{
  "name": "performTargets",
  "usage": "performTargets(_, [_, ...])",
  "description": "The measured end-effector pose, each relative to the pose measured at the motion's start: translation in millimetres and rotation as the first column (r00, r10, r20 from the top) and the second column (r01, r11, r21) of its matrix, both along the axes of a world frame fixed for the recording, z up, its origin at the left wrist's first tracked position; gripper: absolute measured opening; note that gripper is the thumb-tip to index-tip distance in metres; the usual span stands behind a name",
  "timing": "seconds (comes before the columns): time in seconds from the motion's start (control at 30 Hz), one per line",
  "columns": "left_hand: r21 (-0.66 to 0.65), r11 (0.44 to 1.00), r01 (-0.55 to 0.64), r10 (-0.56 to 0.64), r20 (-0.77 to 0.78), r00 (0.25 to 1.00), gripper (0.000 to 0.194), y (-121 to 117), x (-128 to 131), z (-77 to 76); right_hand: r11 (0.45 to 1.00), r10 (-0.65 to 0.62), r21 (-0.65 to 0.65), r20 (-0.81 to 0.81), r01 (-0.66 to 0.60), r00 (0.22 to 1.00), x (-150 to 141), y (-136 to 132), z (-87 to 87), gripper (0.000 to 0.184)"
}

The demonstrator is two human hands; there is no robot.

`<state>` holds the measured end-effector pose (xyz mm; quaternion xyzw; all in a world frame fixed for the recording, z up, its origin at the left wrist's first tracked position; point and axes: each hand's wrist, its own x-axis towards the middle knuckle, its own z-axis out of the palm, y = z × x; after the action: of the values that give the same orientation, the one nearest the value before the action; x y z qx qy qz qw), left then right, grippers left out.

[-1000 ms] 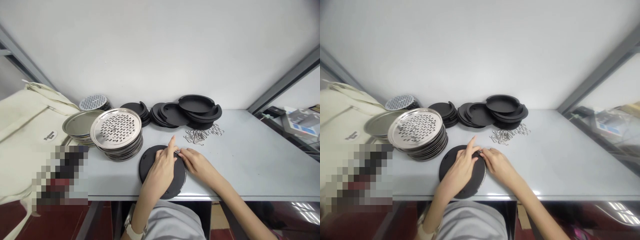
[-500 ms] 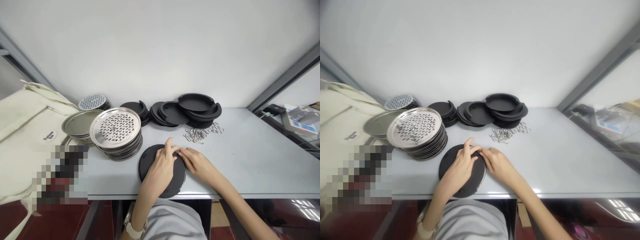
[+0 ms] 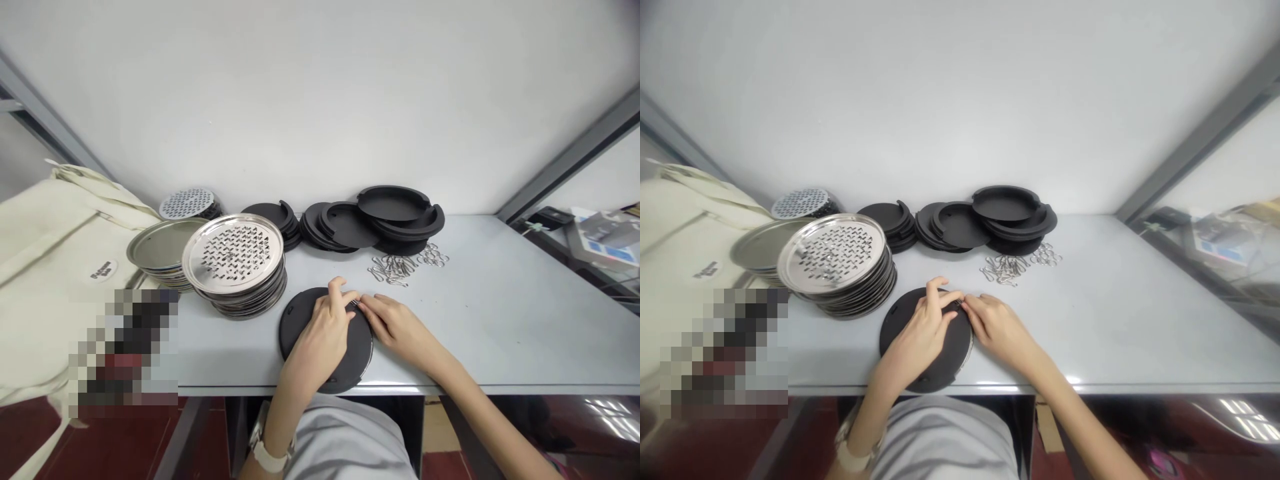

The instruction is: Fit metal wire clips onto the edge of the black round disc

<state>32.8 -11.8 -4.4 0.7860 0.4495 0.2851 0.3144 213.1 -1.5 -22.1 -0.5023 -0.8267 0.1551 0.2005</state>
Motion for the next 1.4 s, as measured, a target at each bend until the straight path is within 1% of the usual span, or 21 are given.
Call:
performTargets(0.23, [0.001,1.000,0.000,0.000,0.006,1.000,0.043,-0.9,-0.3,-1.0,0.997,0.038,-0.062,-0.024,-0.039,0.999,6.6,2.5,3.0,0.028])
performTargets(0.4, [0.004,1.000,-0.001,0.001,-0.002,1.000,0.044,-0.5,-0.5,-1.3,0.998,0.044,-0.050,-0.042,-0.046,0.998,8.7,3.1,2.0,0.027])
performTargets(0.7, [-0.007,1.000,0.005,-0.005,0.004,1.000,0.043,-0.8,-1.0,0.4,0.998,0.006,-0.069,-0.101,-0.013,0.995,2.7,-1.5,8.8,0.027])
performTargets(0.83, [0.003,1.000,0.001,-0.001,-0.008,1.000,0.043,-0.3,-0.8,-0.6,0.998,0.005,-0.060,-0.107,-0.012,0.994,2.3,-1.3,6.9,0.026])
performTargets(1.03, [-0.002,1.000,0.017,-0.017,-0.009,1.000,0.048,0.3,-0.6,-1.3,0.998,0.003,-0.065,-0.099,-0.009,0.995,2.3,-1.6,4.9,0.027])
performTargets(1.2, [-0.009,0.999,0.034,-0.034,0.008,0.999,0.050,-0.6,-1.7,0.8,0.996,0.029,-0.076,-0.104,-0.037,0.994,1.4,-2.4,5.6,0.027])
performTargets(1.4, [-0.022,0.999,0.031,-0.031,0.010,0.999,0.051,-0.7,-2.5,3.4,0.997,0.022,-0.070,-0.112,-0.030,0.993,0.6,-2.5,4.8,0.027])
